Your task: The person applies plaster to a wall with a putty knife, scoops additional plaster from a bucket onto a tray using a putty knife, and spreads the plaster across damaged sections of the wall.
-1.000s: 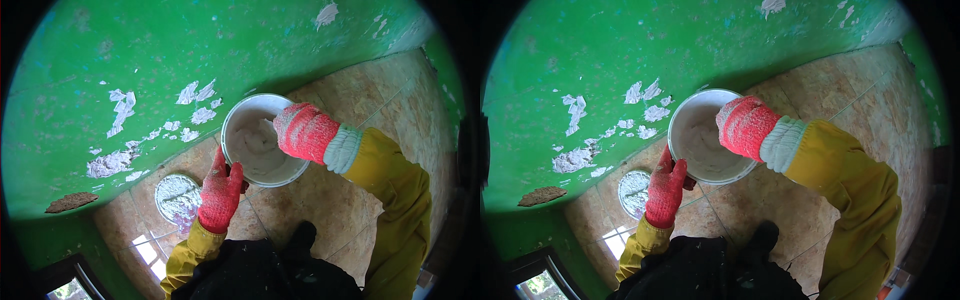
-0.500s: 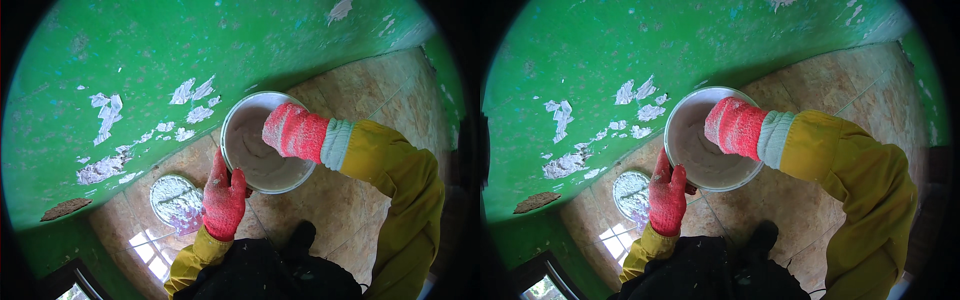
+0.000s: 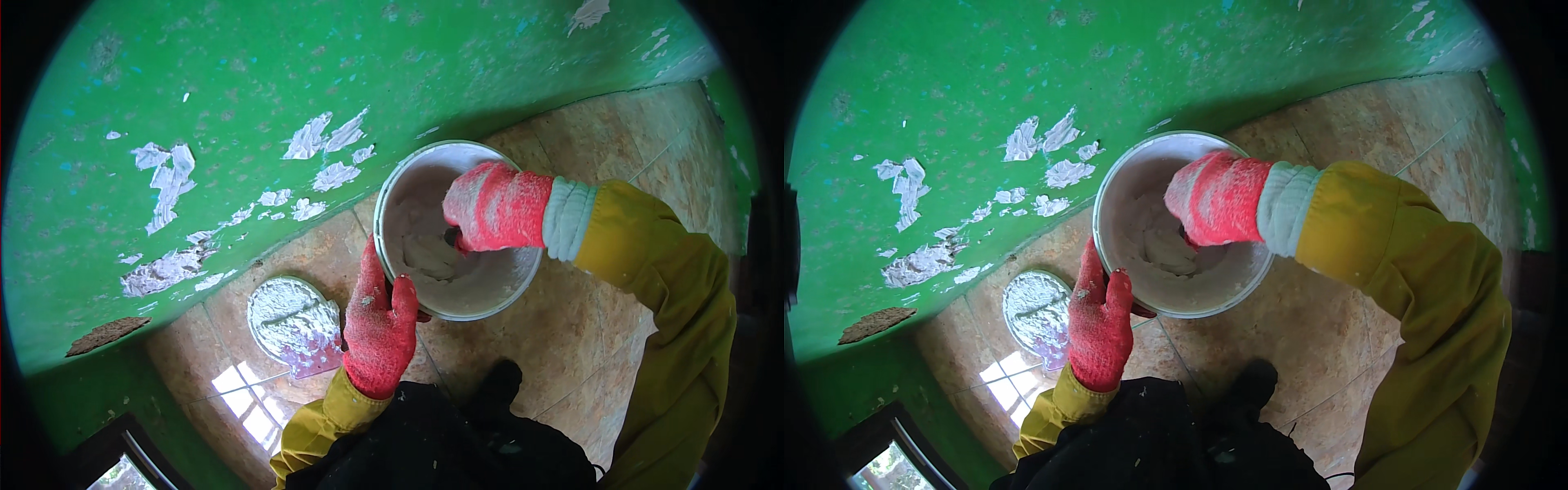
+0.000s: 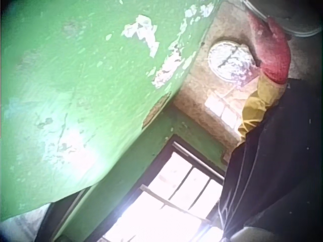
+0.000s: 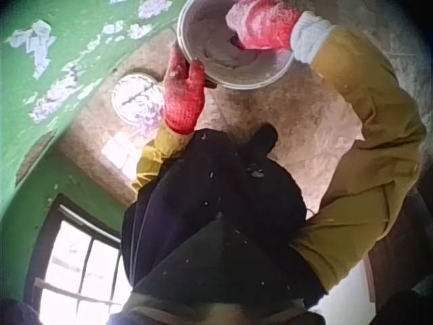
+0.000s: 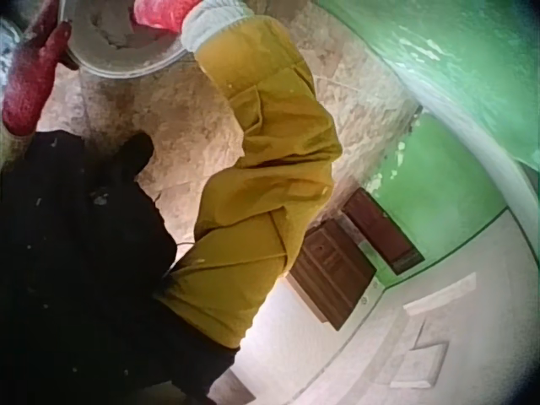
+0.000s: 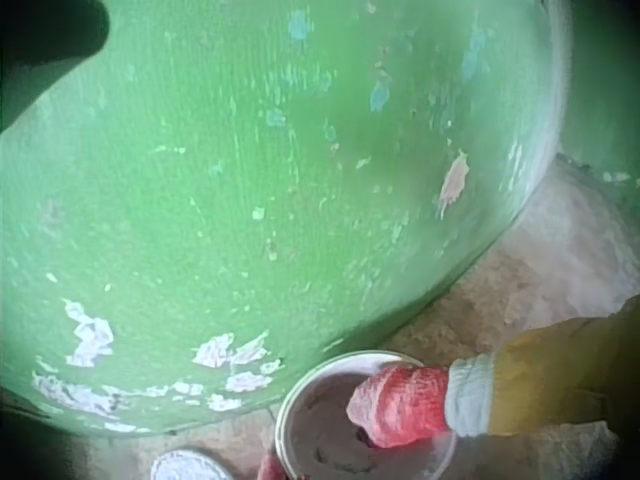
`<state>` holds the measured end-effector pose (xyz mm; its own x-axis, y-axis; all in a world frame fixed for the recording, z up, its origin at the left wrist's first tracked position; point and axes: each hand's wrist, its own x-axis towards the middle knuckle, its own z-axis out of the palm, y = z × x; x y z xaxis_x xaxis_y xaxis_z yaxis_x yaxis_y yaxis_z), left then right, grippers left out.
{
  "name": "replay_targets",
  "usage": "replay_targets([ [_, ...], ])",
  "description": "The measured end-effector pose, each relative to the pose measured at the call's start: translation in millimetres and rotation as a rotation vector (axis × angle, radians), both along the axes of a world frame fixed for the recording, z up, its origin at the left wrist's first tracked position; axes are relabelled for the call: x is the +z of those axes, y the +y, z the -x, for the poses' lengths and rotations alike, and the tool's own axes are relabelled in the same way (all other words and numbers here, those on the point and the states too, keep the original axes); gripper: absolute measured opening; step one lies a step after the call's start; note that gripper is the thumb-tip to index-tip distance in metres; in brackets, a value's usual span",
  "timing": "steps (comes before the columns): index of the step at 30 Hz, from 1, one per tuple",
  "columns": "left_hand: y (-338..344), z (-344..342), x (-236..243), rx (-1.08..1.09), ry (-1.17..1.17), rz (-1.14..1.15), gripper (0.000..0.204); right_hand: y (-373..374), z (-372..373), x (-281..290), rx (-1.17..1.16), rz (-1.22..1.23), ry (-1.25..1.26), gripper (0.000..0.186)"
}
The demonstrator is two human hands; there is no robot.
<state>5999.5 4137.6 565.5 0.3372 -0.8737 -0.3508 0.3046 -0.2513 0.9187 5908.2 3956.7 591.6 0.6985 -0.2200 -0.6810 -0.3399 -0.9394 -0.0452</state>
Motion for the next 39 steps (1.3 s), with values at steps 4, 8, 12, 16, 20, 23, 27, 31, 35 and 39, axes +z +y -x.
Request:
replay_targets([
  [4, 21.0, -22.7, -11.3, 0.003, -0.130, 0.076, 0.055, 15.0, -12.6, -1.5, -0.163, -0.103, -0.140, 0.035],
  [8, 36.9, -30.7, -3.0, -0.002, -0.115, 0.045, 0.061, 37.9, -22.2, 16.4, -0.270, -0.156, -0.039, 0.032],
  [12, 52.2, -57.7, 14.7, -0.090, -0.150, 0.103, 0.055, 58.8, -45.7, 38.0, -0.349, -0.178, 0.048, 0.029],
  [16, 56.7, -66.3, 26.4, -0.158, -0.069, 0.017, 0.055, 63.3, -43.0, 34.7, -0.325, -0.212, -0.056, 0.029],
  [20, 58.9, -71.0, 27.1, -0.171, -0.118, 0.025, 0.055, 66.5, -41.1, 45.7, -0.248, -0.300, -0.186, 0.028],
  [23, 59.9, -68.1, 21.0, -0.108, -0.190, 0.105, 0.055, 71.2, -38.1, 48.5, -0.261, -0.259, -0.217, 0.026],
  [27, 62.2, -69.4, 31.3, -0.102, -0.088, 0.091, 0.055, 74.7, -43.5, 67.5, -0.414, -0.251, -0.075, 0.026],
  [31, 72.6, -68.9, 29.1, -0.058, 0.016, 0.105, 0.056, 78.0, -34.4, 78.9, -0.582, -0.284, -0.124, 0.027],
  [35, 118.2, -72.1, 20.7, 0.010, -0.020, 0.047, 0.045, 102.4, -16.8, 90.9, -0.718, -0.365, -0.285, 0.027],
  [39, 208.1, -97.0, -28.2, 0.257, -0.327, -0.031, 0.040, 130.5, 6.8, 81.6, -1.010, -0.498, -0.494, 0.023],
])
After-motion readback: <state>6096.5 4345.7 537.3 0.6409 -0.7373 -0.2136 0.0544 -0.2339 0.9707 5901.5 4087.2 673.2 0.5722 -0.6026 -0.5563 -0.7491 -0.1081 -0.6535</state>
